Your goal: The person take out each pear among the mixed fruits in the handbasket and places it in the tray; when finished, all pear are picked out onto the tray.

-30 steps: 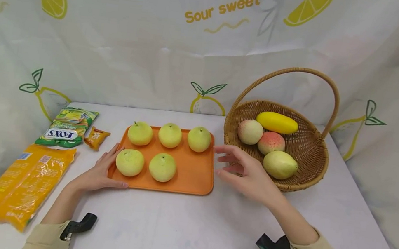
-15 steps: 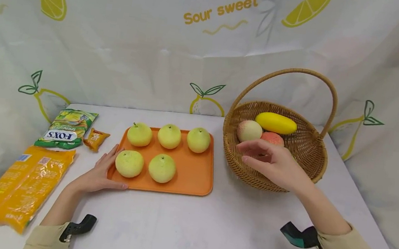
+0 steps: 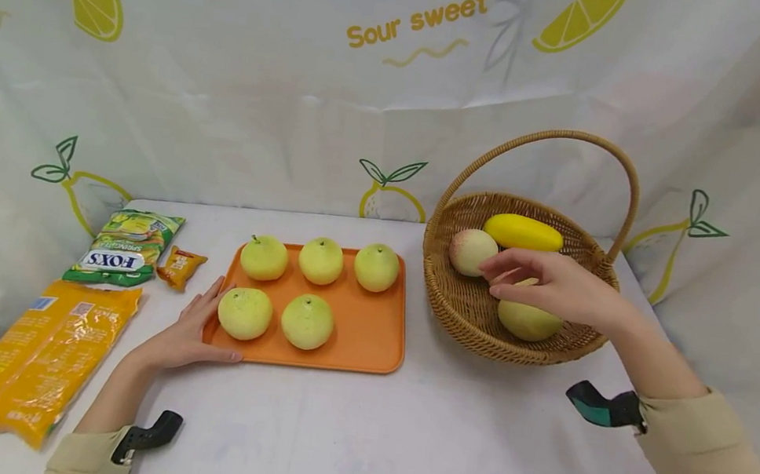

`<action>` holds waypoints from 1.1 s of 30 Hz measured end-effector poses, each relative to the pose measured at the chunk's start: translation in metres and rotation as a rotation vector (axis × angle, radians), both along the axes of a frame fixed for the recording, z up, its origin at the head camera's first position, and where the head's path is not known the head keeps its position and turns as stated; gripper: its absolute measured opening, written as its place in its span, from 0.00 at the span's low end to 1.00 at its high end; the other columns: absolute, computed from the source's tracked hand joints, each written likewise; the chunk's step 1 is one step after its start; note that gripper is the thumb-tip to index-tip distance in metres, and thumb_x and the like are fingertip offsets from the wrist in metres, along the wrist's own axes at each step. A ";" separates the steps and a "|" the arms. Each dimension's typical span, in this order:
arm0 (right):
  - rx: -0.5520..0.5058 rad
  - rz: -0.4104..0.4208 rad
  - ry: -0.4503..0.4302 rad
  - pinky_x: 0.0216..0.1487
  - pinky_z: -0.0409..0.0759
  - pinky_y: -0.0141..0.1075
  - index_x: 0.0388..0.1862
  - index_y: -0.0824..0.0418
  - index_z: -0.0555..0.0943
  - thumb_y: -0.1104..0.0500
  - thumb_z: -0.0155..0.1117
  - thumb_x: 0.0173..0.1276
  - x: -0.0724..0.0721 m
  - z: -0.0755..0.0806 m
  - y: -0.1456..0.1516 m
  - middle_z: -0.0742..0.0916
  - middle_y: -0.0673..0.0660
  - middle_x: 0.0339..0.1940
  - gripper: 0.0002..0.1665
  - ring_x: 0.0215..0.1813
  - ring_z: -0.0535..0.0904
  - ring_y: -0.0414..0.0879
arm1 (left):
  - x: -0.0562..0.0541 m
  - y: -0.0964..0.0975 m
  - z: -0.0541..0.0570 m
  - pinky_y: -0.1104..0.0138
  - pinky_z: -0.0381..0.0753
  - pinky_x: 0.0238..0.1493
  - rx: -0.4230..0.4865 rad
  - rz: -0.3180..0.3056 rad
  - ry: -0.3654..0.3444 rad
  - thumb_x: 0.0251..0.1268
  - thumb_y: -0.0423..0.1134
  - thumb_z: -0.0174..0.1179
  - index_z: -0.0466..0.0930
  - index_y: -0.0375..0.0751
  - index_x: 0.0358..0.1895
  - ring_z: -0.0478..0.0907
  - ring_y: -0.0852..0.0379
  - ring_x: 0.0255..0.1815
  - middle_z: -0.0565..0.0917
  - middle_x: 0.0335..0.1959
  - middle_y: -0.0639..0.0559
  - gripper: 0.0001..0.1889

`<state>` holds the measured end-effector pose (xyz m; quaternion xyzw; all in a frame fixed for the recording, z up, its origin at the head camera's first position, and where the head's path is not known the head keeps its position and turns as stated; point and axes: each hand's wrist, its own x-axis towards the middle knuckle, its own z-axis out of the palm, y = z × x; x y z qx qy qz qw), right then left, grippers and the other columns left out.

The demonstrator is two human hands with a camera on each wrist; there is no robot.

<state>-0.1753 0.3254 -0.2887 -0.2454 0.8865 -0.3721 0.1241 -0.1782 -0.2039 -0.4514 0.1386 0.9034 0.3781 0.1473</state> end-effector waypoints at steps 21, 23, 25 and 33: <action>0.357 0.011 -0.166 0.48 0.78 0.35 0.60 0.62 0.76 0.52 0.66 0.68 -0.040 0.009 0.041 0.81 0.56 0.58 0.26 0.56 0.77 0.50 | 0.001 0.000 0.000 0.34 0.31 0.67 0.001 -0.005 0.005 0.46 0.59 0.74 0.41 0.47 0.80 0.26 0.31 0.75 0.31 0.79 0.43 0.62; 0.370 0.011 -0.209 0.49 0.78 0.35 0.61 0.63 0.75 0.51 0.66 0.67 -0.043 0.009 0.043 0.80 0.57 0.58 0.28 0.57 0.76 0.52 | 0.001 -0.001 -0.001 0.34 0.31 0.67 0.000 -0.006 0.006 0.46 0.59 0.74 0.41 0.47 0.80 0.26 0.31 0.75 0.31 0.79 0.43 0.62; 0.380 0.013 -0.246 0.49 0.78 0.38 0.62 0.64 0.74 0.51 0.67 0.67 -0.046 0.008 0.044 0.80 0.58 0.58 0.30 0.57 0.76 0.53 | 0.001 -0.001 -0.002 0.34 0.31 0.67 -0.001 -0.005 0.007 0.46 0.59 0.74 0.41 0.47 0.80 0.26 0.31 0.75 0.31 0.79 0.43 0.62; 0.477 0.092 -0.320 0.51 0.76 0.45 0.61 0.64 0.74 0.50 0.69 0.63 -0.056 -0.001 0.044 0.79 0.61 0.57 0.32 0.58 0.72 0.57 | 0.000 -0.001 -0.002 0.34 0.30 0.68 0.000 -0.005 0.009 0.46 0.59 0.74 0.42 0.47 0.80 0.26 0.31 0.75 0.31 0.79 0.43 0.62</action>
